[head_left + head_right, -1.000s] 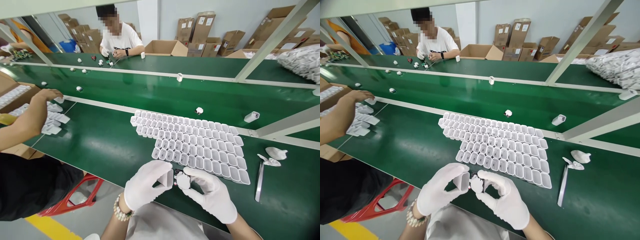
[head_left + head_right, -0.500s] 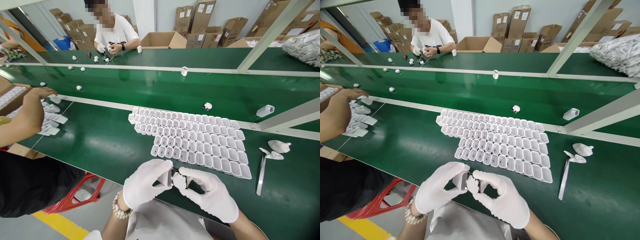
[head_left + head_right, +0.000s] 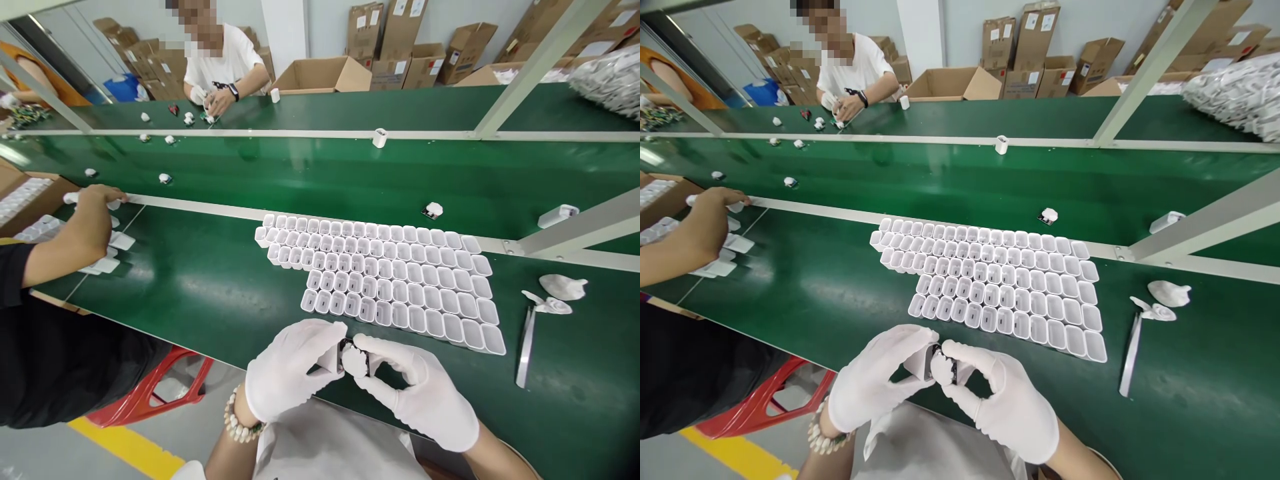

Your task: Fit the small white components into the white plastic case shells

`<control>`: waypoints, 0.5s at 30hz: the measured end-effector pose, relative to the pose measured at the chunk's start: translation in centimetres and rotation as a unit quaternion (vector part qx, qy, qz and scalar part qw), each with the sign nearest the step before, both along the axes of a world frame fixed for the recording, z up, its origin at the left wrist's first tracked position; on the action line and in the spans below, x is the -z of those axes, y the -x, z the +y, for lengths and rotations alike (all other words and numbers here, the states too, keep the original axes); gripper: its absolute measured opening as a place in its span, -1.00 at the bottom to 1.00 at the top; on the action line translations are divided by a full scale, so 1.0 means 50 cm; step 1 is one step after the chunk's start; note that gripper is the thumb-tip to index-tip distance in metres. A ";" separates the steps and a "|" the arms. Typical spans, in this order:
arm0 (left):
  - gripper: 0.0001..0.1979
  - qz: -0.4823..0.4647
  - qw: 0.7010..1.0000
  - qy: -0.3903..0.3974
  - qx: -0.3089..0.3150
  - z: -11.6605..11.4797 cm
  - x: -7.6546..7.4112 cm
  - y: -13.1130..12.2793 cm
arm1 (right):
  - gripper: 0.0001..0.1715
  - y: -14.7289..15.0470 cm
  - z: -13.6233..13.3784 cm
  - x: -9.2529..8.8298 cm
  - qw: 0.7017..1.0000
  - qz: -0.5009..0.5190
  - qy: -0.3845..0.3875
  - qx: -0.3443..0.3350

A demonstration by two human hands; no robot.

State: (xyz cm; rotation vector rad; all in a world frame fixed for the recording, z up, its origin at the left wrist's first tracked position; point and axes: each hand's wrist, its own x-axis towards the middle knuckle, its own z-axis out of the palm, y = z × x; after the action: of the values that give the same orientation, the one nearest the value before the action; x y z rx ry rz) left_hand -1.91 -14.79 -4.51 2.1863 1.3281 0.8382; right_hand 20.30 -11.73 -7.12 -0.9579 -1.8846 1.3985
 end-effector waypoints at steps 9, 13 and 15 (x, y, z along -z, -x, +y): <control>-0.44 -0.112 0.992 0.042 -0.034 -0.002 0.006 -0.017 | -0.20 0.011 0.007 -0.007 0.997 -0.058 -0.024 -0.041; -0.49 -0.145 0.989 0.025 -0.014 0.000 0.004 -0.017 | -0.06 -0.033 0.075 -0.041 0.987 -0.147 -0.071 0.006; -0.65 -0.123 0.992 0.013 -0.014 -0.006 0.004 -0.018 | -0.30 -0.069 0.170 -0.059 0.960 -0.230 -0.136 0.084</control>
State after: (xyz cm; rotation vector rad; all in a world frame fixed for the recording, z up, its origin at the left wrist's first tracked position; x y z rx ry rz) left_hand -1.03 -15.11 -4.70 1.9729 1.2423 1.0564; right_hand 23.74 -3.23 -4.17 -1.3473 -2.1908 0.8328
